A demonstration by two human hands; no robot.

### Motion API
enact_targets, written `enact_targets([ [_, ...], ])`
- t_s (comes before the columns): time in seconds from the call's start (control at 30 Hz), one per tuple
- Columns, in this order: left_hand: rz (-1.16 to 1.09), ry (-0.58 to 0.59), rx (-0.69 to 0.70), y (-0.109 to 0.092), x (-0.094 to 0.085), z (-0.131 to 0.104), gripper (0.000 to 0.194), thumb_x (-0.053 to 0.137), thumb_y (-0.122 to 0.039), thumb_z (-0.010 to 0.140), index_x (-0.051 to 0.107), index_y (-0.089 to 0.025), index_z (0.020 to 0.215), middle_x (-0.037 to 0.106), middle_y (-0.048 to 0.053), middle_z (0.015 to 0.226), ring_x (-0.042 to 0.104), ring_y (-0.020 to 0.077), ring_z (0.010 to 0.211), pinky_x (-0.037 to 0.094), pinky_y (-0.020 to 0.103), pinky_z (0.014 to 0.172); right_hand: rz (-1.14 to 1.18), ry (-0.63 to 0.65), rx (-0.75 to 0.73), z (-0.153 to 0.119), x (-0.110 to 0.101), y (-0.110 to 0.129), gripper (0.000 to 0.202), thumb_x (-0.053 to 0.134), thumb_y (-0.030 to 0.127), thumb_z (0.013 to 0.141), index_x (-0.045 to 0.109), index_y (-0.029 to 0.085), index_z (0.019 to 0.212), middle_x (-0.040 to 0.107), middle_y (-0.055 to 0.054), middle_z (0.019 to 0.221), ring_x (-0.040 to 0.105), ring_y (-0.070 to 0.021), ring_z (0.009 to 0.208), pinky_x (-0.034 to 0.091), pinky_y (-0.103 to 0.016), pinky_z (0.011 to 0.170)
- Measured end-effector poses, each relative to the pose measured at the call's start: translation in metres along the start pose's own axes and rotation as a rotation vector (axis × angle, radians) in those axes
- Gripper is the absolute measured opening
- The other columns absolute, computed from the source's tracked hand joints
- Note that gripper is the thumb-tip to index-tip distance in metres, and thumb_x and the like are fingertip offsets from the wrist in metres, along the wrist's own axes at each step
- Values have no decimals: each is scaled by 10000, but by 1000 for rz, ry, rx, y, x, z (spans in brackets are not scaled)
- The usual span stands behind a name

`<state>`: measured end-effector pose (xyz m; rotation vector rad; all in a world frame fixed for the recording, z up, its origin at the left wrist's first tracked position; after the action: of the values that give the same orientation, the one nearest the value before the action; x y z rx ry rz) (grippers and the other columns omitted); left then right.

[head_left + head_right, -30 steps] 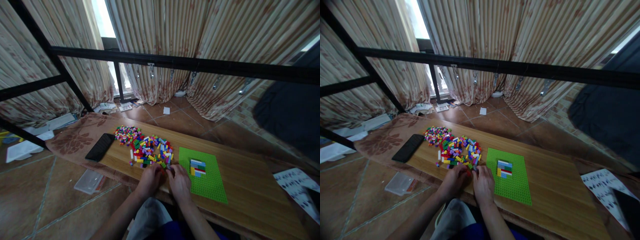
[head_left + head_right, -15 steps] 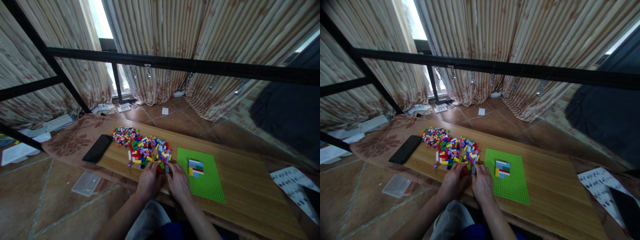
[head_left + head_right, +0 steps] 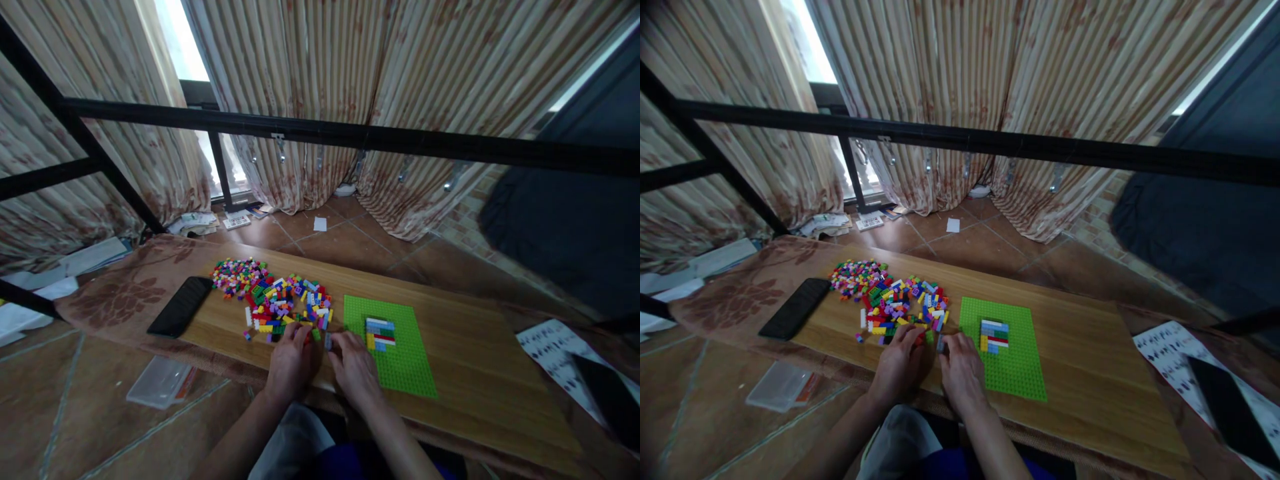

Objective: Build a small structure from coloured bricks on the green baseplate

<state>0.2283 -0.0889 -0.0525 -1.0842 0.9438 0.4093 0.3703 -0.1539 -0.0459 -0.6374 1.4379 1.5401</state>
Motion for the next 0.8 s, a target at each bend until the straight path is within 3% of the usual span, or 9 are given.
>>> enact_targets([
  [0.1,-56,-60,11,0,2,-4,383,464,-109,836,525,-212,1200,510,86,1234,583,199,1054,506,327,900,-39,-16,-3,0,-1,2,266,552,196,821,581,219,1085,618,-66,954,555,-249,970,444,-366,832],
  [0.23,-113,-97,47,-1,3,-8,376,440,-90,833,537,-207,1177,517,87,1210,579,195,1063,518,332,902,-99,-34,33,6,2,9,222,580,225,819,599,213,1040,617,-70,928,552,-256,950,442,-377,832],
  [0.5,-149,-112,71,-2,-3,-13,364,429,-109,848,527,-212,1183,520,86,1198,578,197,1074,517,339,916,-84,-117,54,-2,10,9,238,495,135,827,602,216,1023,629,-65,895,560,-235,911,441,-354,813],
  [0.67,-189,-91,107,-15,-3,-17,323,402,-151,891,531,-203,1182,524,103,1220,573,194,1094,518,315,901,20,-243,106,-23,-4,-7,249,467,209,863,599,197,1074,654,-76,983,579,-218,957,454,-346,834],
  [0.8,-189,-33,131,-25,5,-20,338,418,-154,878,535,-200,1192,541,110,1224,581,205,1090,514,325,905,47,-344,194,-38,-24,-38,245,454,303,880,617,198,1030,668,-82,995,601,-214,925,465,-359,825],
])
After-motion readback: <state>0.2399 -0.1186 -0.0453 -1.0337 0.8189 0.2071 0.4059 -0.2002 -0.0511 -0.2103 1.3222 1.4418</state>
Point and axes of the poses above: each hand's wrist, its own z-axis towards the middle knuckle, its own x-axis out of the palm, y = z × x, the point moved 1 cm from there along z, towards the middle knuckle
